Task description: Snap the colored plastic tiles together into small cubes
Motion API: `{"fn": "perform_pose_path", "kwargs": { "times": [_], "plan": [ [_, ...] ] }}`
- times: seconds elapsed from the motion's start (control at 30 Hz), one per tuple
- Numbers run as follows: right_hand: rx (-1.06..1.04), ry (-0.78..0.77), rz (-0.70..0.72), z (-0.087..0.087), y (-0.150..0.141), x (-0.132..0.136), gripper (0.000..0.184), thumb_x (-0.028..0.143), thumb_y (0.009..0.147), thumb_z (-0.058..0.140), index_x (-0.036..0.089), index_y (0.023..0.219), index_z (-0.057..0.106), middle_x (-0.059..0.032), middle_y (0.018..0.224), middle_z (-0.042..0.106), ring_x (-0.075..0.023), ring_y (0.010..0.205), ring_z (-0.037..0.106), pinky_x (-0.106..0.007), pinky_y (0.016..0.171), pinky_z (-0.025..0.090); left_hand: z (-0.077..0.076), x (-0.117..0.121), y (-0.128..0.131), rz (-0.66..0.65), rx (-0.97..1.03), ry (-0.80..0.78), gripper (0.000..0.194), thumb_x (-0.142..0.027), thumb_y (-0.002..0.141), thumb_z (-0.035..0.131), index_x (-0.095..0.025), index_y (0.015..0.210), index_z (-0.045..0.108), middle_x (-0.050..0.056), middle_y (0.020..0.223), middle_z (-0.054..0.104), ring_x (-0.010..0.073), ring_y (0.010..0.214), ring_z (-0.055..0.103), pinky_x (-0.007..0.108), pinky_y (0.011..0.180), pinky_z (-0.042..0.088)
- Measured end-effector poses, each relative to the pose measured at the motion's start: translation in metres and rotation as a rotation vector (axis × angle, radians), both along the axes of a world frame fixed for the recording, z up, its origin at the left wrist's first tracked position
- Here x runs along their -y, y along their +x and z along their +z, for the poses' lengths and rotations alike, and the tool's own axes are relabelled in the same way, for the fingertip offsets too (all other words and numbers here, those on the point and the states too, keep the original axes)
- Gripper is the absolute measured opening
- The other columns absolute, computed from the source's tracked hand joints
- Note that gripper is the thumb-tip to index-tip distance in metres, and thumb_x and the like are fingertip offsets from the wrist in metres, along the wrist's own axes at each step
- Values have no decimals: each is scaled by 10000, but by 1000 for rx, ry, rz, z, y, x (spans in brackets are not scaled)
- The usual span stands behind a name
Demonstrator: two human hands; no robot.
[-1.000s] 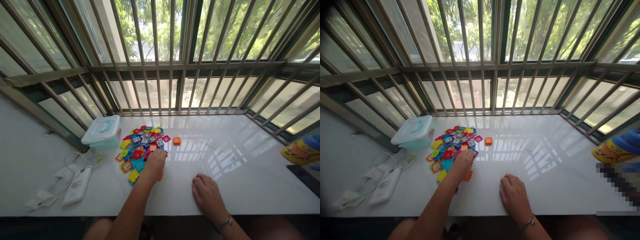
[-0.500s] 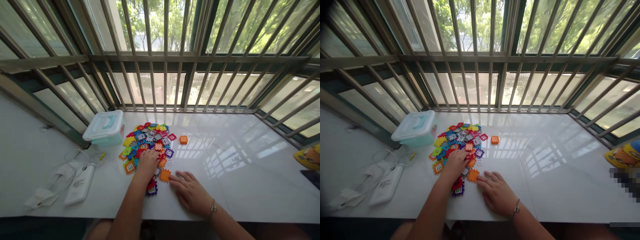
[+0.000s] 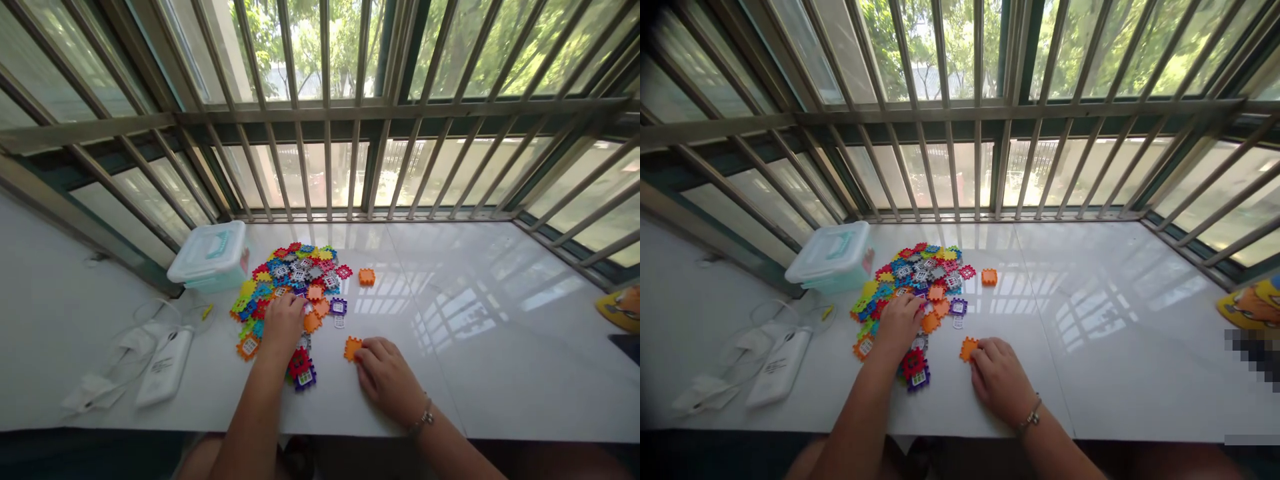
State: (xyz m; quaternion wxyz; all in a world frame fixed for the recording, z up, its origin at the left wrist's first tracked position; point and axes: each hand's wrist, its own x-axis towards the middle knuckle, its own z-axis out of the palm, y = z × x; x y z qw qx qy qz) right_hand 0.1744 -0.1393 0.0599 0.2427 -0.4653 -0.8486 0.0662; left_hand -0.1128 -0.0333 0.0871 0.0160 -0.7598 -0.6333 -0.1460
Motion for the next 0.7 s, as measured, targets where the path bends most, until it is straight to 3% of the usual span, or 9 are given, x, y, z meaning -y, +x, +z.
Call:
{"fn": "perform_pose_path", "kwargs": {
  "times": [0.13,0.27,0.4,0.7],
  "plan": [
    [-8,-5,-2,1,0,-1,206,155,1004,628,227,1192,674,-123,1226,689,-304,1159,642,-514,1044,563,-10,1,16,-104,-4,-24,405,-137,1040,579,-346,1307,800,103,1544,643,342,1464,541,650,1312,317],
    [-14,0,-12,1,1,-1,205,158,1008,628,232,1193,675,-123,1232,688,-301,1155,647,-507,1025,569,-16,3,25,-117,-4,-79,337,-100,1003,619,-315,1158,827,124,1576,614,371,1519,495,718,1300,307],
    [-11,-2,-10,0,1,-1,209,162,1013,624,232,1203,672,-126,1249,686,-307,1171,645,-513,1026,568,-15,4,22,-148,21,-75,185,-149,1000,684,-284,1041,805,115,1560,624,369,1542,472,704,1317,289],
    [-11,7,-24,0,1,-1,201,176,1009,635,244,1187,699,-125,1243,703,-299,1153,665,-489,1013,571,-17,0,18,-221,20,-59,137,-156,1016,677,-259,1034,765,92,1552,646,344,1563,458,654,1345,271]
  ]
}}
